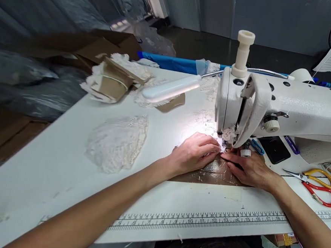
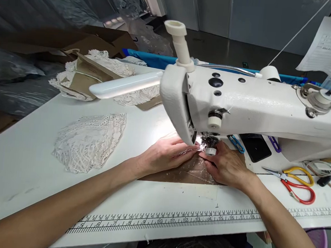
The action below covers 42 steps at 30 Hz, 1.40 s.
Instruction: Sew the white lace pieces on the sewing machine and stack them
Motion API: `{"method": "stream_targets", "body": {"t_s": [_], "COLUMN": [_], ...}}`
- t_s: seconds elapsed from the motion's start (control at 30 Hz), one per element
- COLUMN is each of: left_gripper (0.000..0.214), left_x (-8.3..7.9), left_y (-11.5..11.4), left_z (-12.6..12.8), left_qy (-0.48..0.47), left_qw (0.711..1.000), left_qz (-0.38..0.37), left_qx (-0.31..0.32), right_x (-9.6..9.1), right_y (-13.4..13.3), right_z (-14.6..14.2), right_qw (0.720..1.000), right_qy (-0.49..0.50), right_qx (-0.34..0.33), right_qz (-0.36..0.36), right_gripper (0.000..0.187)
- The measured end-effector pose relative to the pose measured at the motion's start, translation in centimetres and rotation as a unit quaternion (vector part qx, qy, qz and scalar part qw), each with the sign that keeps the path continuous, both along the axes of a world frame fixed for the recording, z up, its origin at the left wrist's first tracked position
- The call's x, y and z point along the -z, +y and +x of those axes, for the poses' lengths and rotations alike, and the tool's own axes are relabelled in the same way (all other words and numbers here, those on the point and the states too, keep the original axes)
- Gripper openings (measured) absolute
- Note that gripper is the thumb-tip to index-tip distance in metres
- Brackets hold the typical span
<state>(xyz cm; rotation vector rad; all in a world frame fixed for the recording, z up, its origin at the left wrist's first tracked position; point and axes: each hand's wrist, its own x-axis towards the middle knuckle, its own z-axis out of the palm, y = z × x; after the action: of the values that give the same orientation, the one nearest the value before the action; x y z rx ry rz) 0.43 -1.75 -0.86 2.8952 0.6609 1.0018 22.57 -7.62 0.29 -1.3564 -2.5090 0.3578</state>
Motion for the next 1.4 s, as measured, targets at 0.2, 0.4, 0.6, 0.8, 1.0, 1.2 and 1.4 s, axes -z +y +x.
{"method": "stream_targets", "body": {"t_s": [0.2,0.4,0.6,0.8,1.0,1.2,1.4], "left_gripper": [0.021,0.029,0.031,0.027,0.025,0.029,0.027], "left_x": [0.2,0.1,0.2,0.3,0.4,0.6,0.8], "left_y": [-0.1,-0.3,-0.5,-0.4,-0.3,-0.4,-0.5], "left_z": [0.6,0.8,0.7,0.6,0.7,0.8,0.7], "left_qy": [-0.024,0.005,0.049,0.072,0.063,0.088,0.058], "left_qw": [0.999,0.999,0.998,0.997,0.998,0.995,0.996], "left_qz": [0.048,0.047,0.038,-0.003,0.009,0.051,0.067], "left_qx": [-0.011,-0.018,-0.033,-0.023,-0.018,-0.025,-0.02], "right_x": [0.2,0.2,0.2,0.6,0.9,1.0,1.5], "right_y": [0.0,0.1,-0.1,0.8,1.7,1.0,0.8], "right_z": [0.1,0.0,-0.1,0.8,1.0,0.8,0.9], "right_qw": [1.0,1.0,1.0,0.973,0.949,0.988,0.999], "right_qy": [0.03,0.018,0.019,0.21,0.289,0.143,0.037], "right_qx": [-0.008,-0.005,0.008,0.042,0.099,0.058,0.033], "right_qz": [-0.003,0.003,-0.021,-0.091,-0.072,-0.007,-0.016], "right_gripper": [0.029,0.028,0.029,0.019,0.021,0.023,0.035]}}
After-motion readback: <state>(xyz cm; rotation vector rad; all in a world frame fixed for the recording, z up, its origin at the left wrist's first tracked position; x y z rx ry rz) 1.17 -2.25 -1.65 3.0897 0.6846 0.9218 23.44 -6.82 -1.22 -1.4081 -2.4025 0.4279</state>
